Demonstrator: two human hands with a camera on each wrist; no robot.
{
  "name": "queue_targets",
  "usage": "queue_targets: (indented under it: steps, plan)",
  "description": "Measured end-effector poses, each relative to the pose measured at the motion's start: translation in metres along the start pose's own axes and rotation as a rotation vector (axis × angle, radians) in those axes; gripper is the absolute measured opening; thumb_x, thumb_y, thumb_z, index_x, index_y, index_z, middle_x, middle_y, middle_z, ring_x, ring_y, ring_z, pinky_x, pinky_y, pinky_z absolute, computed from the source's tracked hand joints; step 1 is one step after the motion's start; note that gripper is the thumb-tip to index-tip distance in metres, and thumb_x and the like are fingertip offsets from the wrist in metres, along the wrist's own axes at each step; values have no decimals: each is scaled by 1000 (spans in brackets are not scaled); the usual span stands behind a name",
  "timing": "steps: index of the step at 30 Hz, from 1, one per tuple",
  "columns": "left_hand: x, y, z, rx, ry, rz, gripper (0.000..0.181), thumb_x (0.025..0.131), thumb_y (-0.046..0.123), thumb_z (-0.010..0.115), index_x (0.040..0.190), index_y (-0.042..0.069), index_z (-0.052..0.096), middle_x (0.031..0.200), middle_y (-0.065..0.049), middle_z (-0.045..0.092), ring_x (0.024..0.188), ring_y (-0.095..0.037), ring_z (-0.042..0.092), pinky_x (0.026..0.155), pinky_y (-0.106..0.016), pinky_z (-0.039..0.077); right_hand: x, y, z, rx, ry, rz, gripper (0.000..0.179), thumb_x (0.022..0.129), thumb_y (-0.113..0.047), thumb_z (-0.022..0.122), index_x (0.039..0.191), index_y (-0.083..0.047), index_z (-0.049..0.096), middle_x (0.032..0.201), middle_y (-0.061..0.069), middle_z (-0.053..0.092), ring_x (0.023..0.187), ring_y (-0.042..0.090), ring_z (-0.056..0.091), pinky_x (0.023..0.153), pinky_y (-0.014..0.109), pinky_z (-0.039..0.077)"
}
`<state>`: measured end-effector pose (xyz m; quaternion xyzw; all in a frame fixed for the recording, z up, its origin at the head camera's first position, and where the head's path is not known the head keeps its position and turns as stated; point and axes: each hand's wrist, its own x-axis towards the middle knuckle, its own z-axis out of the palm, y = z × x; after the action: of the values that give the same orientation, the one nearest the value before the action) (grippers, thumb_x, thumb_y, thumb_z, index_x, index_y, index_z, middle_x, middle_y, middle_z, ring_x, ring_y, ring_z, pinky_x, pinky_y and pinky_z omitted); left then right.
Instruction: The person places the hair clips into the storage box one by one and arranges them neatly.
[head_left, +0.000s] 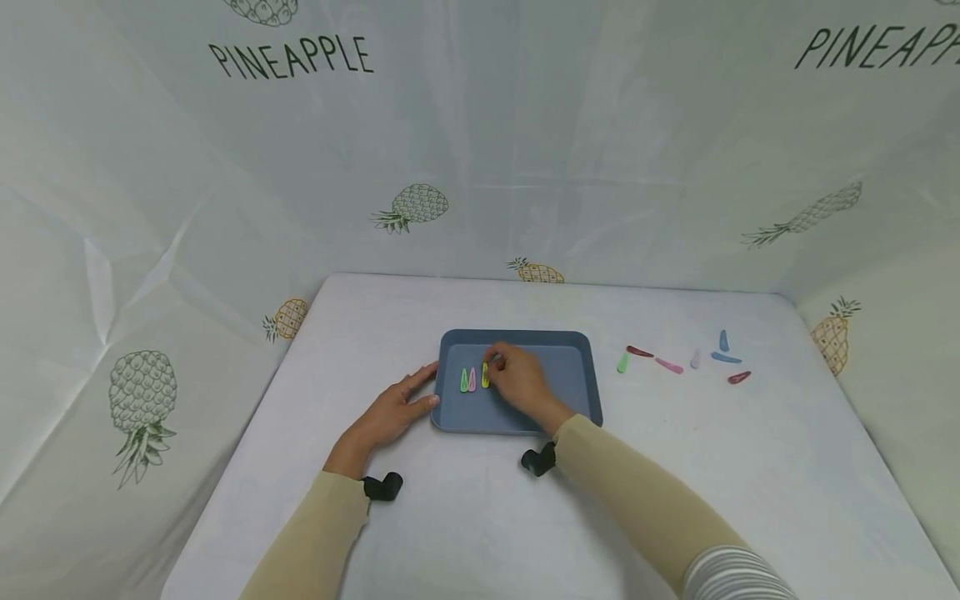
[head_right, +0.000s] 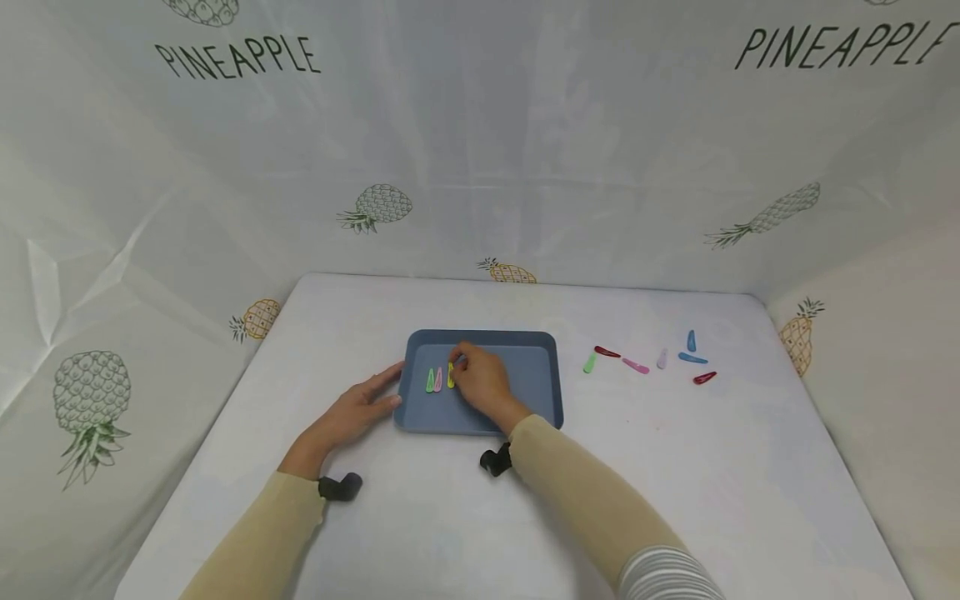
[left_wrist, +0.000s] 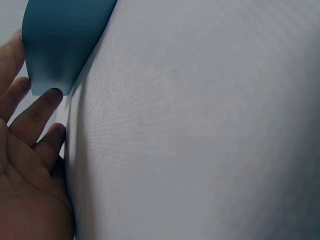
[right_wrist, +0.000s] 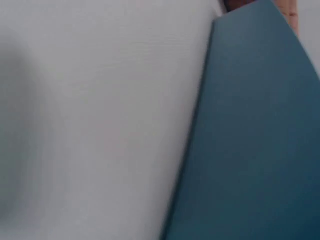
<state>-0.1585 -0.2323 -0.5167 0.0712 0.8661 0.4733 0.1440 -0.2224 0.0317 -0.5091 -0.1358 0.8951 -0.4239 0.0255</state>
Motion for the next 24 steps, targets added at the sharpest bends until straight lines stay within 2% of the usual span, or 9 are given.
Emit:
queue_targets:
  steps: [11,24]
  plan:
    - [-2,2,-1,5,-1,7,71,103,45,67,166,34,36,173,0,31,164,-35,13,132,-62,10,-2,-3,6,-117,0,-28,13,96,-8,70,108,-11,74,86,2,75,66,12,57,61,27,46]
    - [-2,2,0,10,-1,-7,71,103,48,66,166,36,35,174,0,30,164,-35,12,132,-63,10,1,-2,13,-211,-12,-13,13,94,-14,79,106,-11,76,84,-1,70,76,14,61,70,33,52]
